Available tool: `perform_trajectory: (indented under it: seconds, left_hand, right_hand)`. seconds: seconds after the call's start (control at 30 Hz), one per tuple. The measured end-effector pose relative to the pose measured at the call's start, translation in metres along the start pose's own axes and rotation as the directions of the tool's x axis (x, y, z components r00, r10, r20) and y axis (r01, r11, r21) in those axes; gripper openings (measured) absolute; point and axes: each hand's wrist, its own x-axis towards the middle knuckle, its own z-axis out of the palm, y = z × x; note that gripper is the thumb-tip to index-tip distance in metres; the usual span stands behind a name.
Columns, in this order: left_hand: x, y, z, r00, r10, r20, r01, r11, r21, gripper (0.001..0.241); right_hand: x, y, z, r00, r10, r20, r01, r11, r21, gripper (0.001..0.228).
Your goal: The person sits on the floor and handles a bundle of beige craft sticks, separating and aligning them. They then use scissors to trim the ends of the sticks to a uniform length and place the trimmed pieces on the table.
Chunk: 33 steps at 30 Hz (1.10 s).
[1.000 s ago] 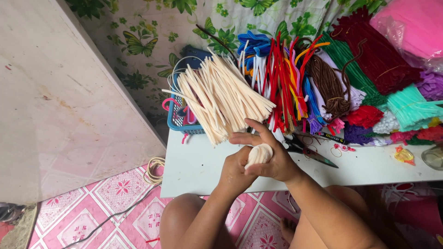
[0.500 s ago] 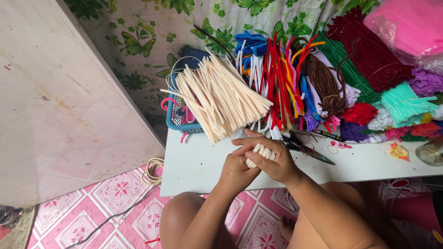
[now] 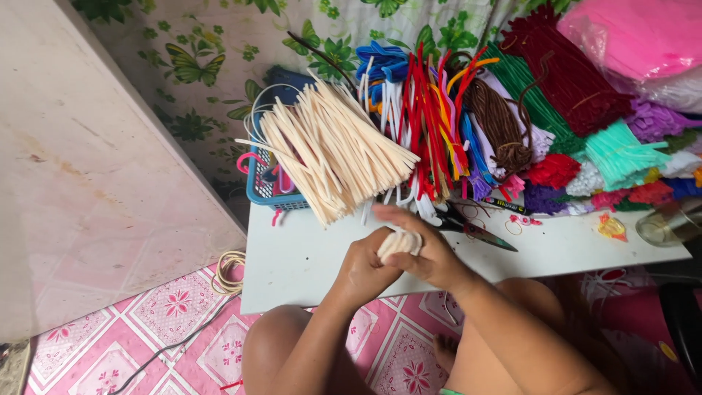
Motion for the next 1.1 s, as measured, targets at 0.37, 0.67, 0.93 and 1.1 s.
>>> perform_trajectory:
  seconds: [0.37,0.67,0.93,1.1]
  left_hand:
    - [0.001,0.011,-0.021,0.995,-0.064,0.070,0.085,0.924,-0.372,0.023]
    - [-0.003,0.002,-0.018,0.975,0.054,0.215,0.090,0.792,-0.604,0.016]
    - [-0.002,-0.003,-0.026,0.923,0.224,0.314,0.143,0.559,-0.817,0.017]
    - [-0.003,0.000,-0.013,0.898,0.123,0.423,0.257,0.636,-0.728,0.020]
  right_hand:
    - [-0.053,0.126,-0.139,0.766,0.626,-0.144,-0.329,0.189,-0.925,0.040]
    - [-0.077,0.186,-0.160,0.724,0.663,-0.191,-0.323,0.081,-0.943,0.061]
    - [-0.116,0.072,-0.166,0.882,0.468,-0.059,-0.310,0.481,-0.820,0.059]
    - [-0.079,-0.031,-0.106,0.988,-0.083,0.131,0.132,0.892,-0.432,0.039]
